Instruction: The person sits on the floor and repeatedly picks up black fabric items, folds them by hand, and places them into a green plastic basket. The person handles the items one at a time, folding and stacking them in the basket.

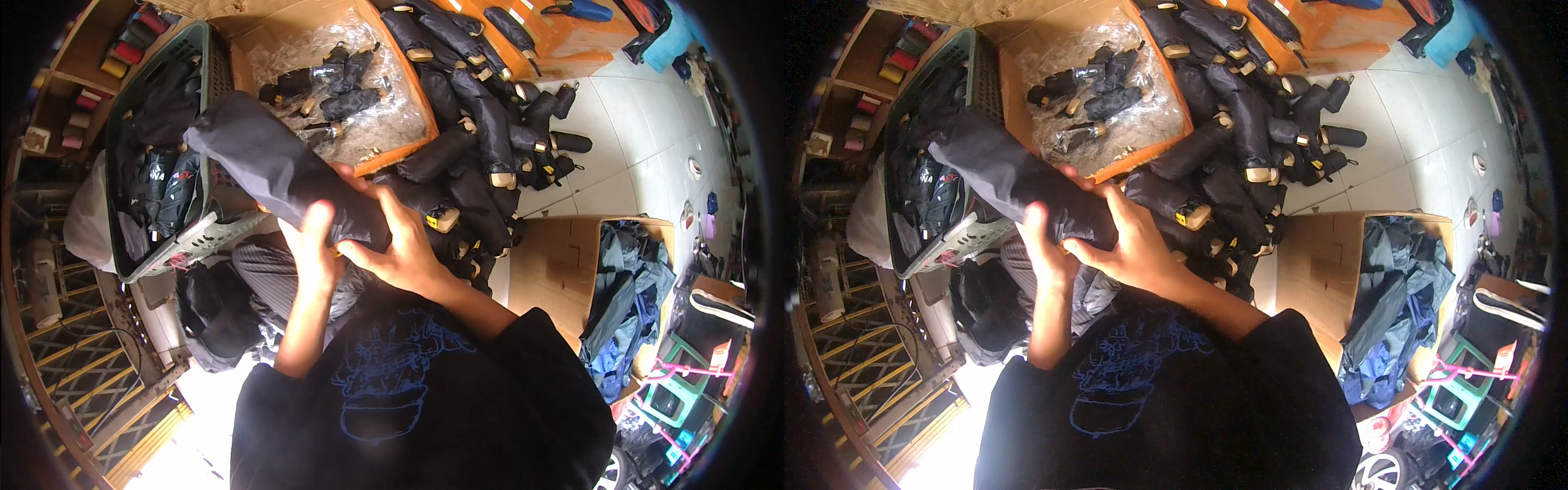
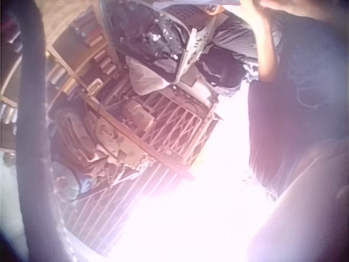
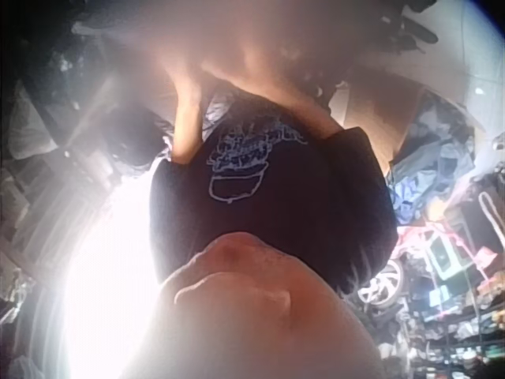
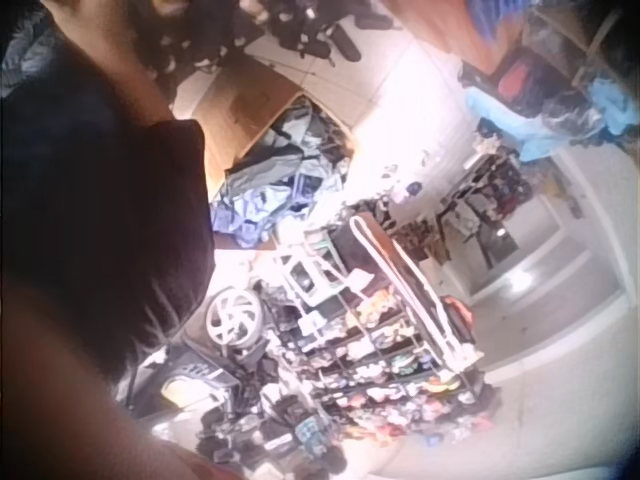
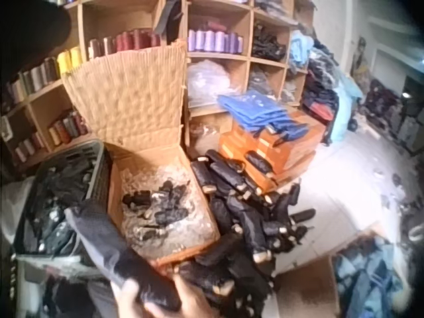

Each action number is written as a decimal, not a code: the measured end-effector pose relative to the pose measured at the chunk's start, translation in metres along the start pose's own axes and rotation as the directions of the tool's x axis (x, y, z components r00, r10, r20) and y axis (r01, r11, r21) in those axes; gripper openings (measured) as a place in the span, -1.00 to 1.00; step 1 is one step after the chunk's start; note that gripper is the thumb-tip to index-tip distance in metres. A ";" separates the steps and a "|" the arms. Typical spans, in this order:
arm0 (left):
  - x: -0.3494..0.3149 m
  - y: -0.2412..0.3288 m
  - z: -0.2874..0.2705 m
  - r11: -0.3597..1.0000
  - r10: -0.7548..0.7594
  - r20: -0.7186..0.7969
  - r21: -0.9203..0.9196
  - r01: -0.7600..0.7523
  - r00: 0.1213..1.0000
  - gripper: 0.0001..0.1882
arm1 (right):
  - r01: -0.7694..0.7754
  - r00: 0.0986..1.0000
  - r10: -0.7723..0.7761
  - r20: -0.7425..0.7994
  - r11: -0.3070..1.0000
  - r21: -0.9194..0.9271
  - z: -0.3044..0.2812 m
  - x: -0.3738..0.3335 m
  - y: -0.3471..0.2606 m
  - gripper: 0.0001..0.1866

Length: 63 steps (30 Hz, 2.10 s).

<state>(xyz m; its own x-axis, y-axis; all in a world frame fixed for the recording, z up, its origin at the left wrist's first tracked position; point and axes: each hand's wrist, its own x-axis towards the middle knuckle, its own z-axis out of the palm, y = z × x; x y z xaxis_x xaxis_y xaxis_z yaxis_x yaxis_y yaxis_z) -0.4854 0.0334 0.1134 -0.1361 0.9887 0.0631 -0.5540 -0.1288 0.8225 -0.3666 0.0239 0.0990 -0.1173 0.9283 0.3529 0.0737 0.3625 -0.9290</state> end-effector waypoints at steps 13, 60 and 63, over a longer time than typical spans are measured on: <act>-0.021 -0.010 0.012 0.987 -0.035 -0.013 0.159 0.037 0.999 -0.37 | -0.242 0.970 0.237 0.060 0.966 0.094 -0.002 -0.012 0.005 -0.27; 0.014 0.019 -0.024 0.954 0.096 0.005 -0.284 -0.091 0.995 -0.22 | -0.161 0.802 0.518 -0.298 0.667 0.728 0.008 -0.005 0.022 -0.90; 0.021 0.021 -0.024 0.956 0.140 0.092 -0.270 -0.111 0.986 -0.23 | -0.192 0.849 0.519 -0.104 0.486 0.853 0.001 0.008 0.037 -0.67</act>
<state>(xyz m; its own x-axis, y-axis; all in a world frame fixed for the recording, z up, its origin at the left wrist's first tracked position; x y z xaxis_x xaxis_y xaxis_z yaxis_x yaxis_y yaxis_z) -0.5194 0.0495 0.1181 -0.1364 0.9638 0.2293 -0.7366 -0.2534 0.6270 -0.3660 0.0444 0.0668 0.0420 0.9844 -0.1706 -0.7862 -0.0728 -0.6137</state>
